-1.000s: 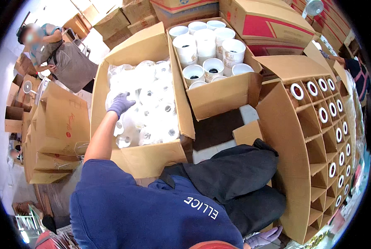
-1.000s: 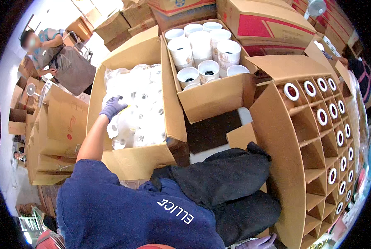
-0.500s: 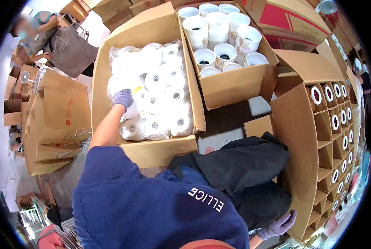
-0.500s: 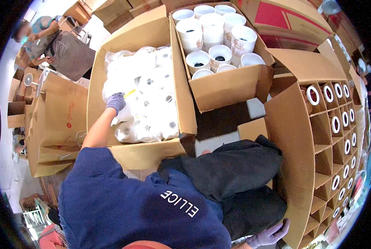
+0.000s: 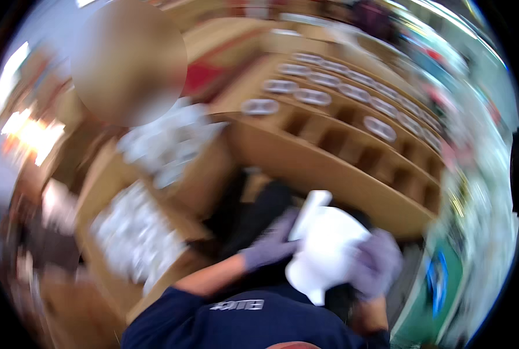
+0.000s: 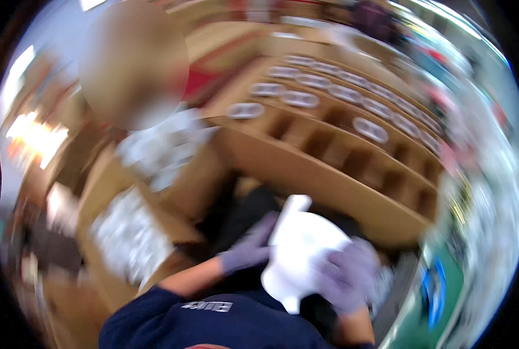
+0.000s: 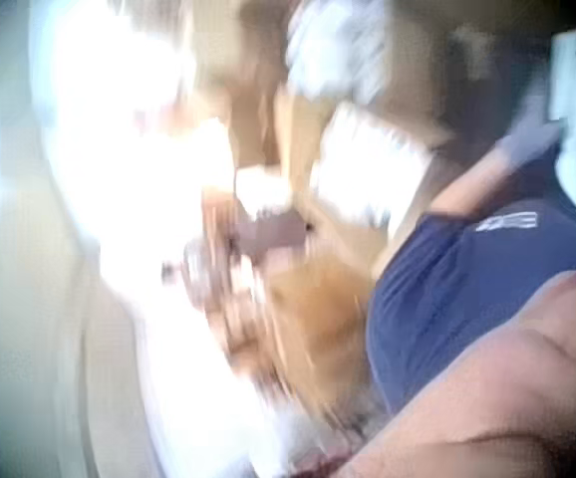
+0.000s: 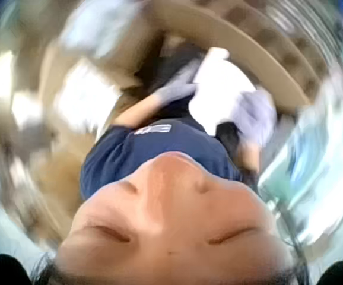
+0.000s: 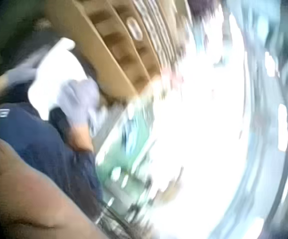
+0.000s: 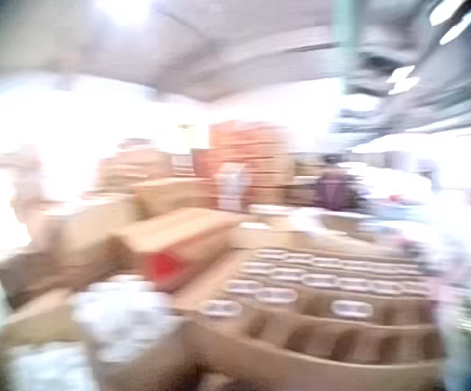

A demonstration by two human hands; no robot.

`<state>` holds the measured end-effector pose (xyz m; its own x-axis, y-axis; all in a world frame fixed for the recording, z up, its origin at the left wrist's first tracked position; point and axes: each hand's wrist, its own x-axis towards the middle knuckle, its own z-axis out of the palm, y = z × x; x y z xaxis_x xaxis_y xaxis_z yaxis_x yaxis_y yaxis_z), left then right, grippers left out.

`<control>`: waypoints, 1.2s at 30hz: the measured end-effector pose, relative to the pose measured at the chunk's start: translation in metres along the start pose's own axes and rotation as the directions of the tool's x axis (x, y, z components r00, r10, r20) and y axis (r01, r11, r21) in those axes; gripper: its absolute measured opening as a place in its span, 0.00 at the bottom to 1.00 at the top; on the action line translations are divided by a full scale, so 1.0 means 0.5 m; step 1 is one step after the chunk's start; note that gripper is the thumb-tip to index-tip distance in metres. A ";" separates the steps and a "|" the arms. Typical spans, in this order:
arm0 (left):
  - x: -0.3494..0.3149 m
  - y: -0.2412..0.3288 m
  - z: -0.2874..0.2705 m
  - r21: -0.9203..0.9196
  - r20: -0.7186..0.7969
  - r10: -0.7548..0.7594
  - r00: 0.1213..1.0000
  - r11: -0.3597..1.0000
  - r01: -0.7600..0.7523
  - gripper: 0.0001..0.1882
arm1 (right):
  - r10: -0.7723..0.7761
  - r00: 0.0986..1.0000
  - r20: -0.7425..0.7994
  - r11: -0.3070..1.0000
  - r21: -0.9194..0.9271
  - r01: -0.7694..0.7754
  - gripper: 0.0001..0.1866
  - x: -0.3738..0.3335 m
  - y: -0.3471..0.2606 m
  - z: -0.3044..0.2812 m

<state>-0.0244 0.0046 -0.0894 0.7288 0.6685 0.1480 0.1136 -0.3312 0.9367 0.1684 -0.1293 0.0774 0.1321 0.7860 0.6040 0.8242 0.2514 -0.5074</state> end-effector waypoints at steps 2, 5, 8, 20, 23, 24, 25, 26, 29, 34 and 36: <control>0.016 0.076 -0.046 0.381 -0.056 0.185 0.981 0.912 -0.151 0.34 | 0.101 0.979 0.175 0.974 -0.217 -0.062 0.13 -0.041 0.030 0.033; 0.003 0.139 -0.132 0.082 -0.174 0.324 0.930 0.946 -0.314 0.30 | 0.223 0.949 0.224 0.975 -0.059 -0.215 0.18 -0.100 -0.049 0.131; 0.095 0.128 -0.088 0.097 0.324 0.333 0.885 0.919 -0.382 0.21 | 0.015 0.870 0.492 1.000 -0.021 -0.005 0.14 0.007 0.062 0.110; 0.051 0.071 -0.118 -0.065 -0.120 -0.046 0.992 0.997 0.038 0.18 | 0.616 0.719 0.321 0.675 -0.686 -0.272 0.23 0.494 0.465 0.136; 0.109 0.106 -0.193 0.176 -0.231 0.300 0.926 0.949 -0.263 0.31 | 0.579 0.768 0.274 0.675 -0.689 -0.263 0.23 0.548 0.317 0.053; 0.133 0.142 -0.194 0.329 -0.277 0.400 0.874 0.894 -0.304 0.38 | 0.287 0.957 0.049 0.656 -0.738 -0.159 0.22 0.514 0.244 0.039; 0.170 0.184 -0.181 0.465 -0.292 0.490 0.821 0.823 -0.326 0.46 | 0.153 0.988 -0.004 0.683 -0.723 -0.108 0.19 0.481 0.186 0.011; 0.209 0.239 -0.160 0.525 -0.280 0.598 0.751 0.750 -0.402 0.53 | -0.076 0.993 -0.095 0.739 -0.674 -0.008 0.17 0.440 0.147 -0.015; 0.297 0.301 -0.124 0.668 -0.241 0.820 0.518 0.528 -0.524 0.64 | -0.180 0.983 -0.025 0.881 -0.450 0.150 0.29 0.331 -0.017 -0.043; 0.272 0.273 -0.061 0.063 -0.234 0.611 0.756 0.786 -0.615 0.57 | -0.102 0.982 -0.161 0.976 -0.209 0.067 0.64 0.204 -0.014 -0.054; 0.270 0.288 -0.050 -0.529 -0.130 0.306 0.943 0.784 -0.327 0.52 | 0.026 0.906 -0.423 0.999 0.029 -0.015 0.76 0.108 0.037 -0.057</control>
<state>0.0734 0.0638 0.0733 0.6346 0.6157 0.4671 -0.5059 -0.1259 0.8534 0.2064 -0.0985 0.1182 0.3735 0.4799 0.7938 0.8060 0.2558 -0.5339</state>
